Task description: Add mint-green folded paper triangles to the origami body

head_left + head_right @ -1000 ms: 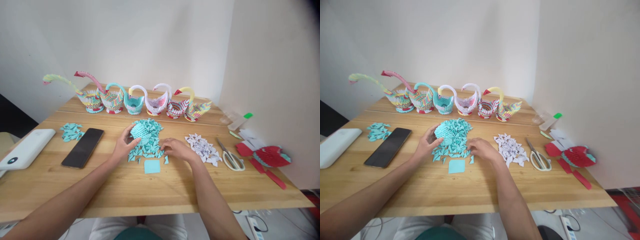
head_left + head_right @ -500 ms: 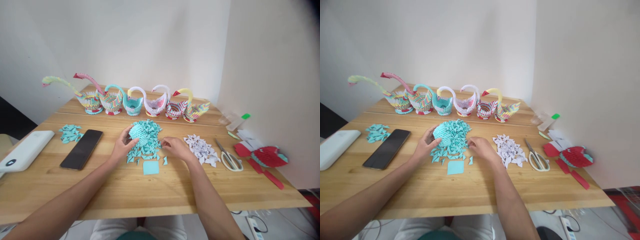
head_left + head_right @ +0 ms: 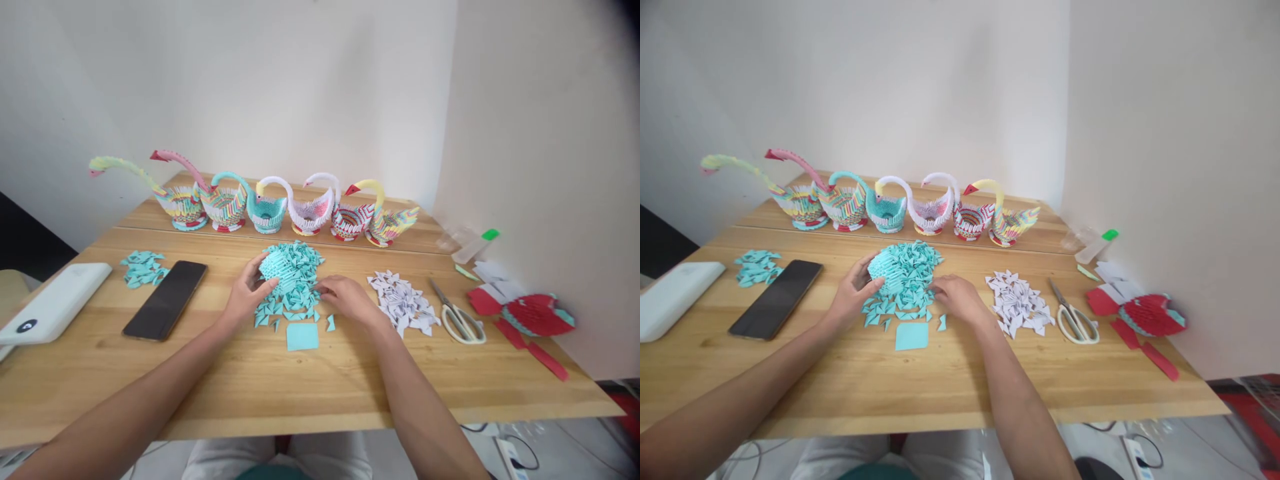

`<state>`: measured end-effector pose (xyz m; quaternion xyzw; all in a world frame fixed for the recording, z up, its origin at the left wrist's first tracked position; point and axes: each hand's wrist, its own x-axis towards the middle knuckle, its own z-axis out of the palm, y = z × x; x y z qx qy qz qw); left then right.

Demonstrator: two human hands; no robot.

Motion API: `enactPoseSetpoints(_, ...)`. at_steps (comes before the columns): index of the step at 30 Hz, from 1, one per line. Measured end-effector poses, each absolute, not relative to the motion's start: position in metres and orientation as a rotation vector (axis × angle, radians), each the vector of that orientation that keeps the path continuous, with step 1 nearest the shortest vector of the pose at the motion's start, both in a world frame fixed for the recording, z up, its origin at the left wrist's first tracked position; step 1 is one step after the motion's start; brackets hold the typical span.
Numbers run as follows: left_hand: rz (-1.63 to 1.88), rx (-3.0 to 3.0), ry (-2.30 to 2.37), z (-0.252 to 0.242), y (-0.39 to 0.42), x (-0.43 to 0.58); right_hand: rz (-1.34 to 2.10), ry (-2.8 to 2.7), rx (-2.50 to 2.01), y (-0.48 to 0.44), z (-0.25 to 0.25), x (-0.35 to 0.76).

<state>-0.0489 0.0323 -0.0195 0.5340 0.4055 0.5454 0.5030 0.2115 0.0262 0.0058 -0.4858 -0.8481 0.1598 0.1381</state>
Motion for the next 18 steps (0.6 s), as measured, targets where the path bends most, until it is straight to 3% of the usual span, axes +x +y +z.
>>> enactPoseSetpoints(8,1.333,1.283,0.939,-0.015,0.0307,-0.0472,0.579,-2.375,-1.539,0.0233,0.0086,0.2112)
enactPoseSetpoints(18,1.343,1.31,0.947,-0.0201,0.0325,-0.0502,0.371,-2.485,-1.369,0.0208,0.0141,0.2061)
